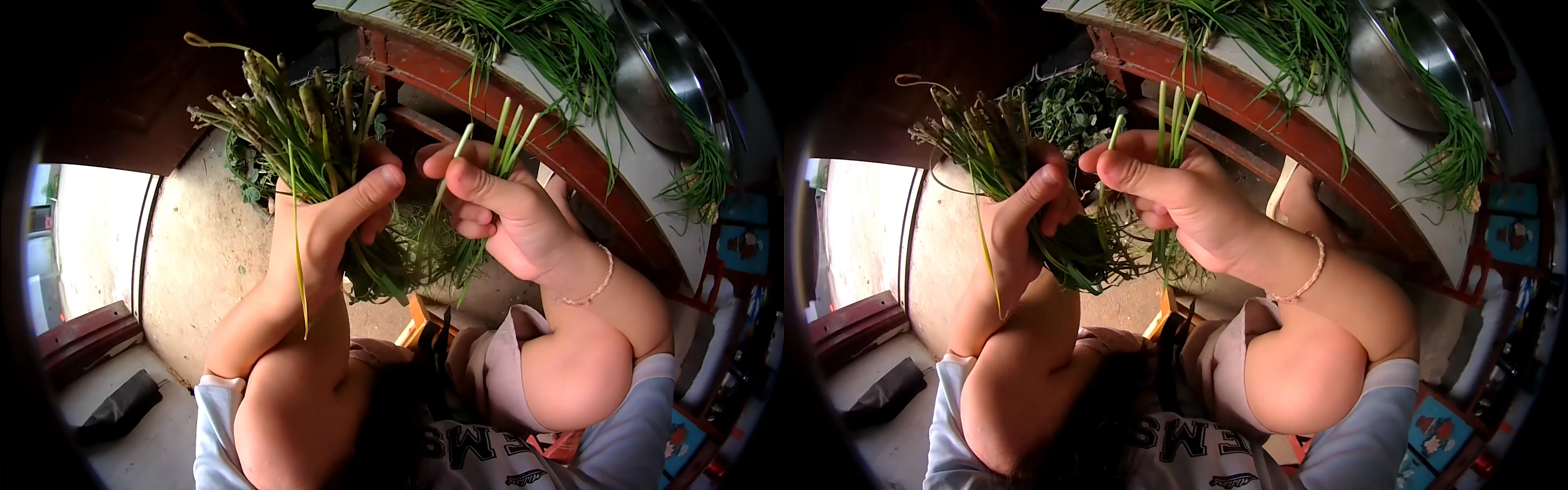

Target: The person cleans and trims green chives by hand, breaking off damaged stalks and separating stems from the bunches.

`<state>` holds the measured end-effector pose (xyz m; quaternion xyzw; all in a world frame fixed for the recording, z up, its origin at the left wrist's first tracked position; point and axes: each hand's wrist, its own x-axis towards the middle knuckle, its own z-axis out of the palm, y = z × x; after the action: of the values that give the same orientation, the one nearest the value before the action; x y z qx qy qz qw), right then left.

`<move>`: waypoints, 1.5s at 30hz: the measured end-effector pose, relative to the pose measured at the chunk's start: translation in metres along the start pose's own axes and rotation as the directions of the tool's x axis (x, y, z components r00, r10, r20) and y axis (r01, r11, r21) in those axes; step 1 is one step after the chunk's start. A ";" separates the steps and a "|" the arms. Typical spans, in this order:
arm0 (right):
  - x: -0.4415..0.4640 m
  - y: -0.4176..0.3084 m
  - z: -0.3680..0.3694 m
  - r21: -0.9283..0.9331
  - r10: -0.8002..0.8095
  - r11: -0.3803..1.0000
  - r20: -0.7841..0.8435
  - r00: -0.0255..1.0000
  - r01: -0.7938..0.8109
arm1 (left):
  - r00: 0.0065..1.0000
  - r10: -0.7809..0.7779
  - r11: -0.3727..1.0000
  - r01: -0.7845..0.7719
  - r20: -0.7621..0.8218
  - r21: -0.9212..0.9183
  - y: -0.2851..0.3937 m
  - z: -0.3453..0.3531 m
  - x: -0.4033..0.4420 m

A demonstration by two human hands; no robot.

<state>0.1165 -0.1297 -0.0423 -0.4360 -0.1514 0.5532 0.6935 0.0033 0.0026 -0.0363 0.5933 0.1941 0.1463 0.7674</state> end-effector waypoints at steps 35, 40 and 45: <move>-0.001 -0.013 -0.007 0.043 -0.045 0.998 0.119 0.992 0.040 | 0.920 0.063 0.985 -0.119 -0.387 -0.122 -0.011 -0.024 0.022; -0.001 -0.013 -0.009 -0.016 -0.033 0.999 0.161 0.986 0.036 | 0.926 -0.017 0.999 -0.004 -0.377 -0.054 -0.012 -0.033 0.023; -0.003 -0.011 -0.001 -0.037 -0.002 0.999 0.135 0.991 0.007 | 0.962 0.082 0.996 -0.070 -0.260 0.058 -0.003 -0.018 0.013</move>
<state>0.1235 -0.1332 -0.0333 -0.4099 -0.2092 0.5770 0.6748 0.0063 0.0227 -0.0447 0.5940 0.2744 0.2483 0.7143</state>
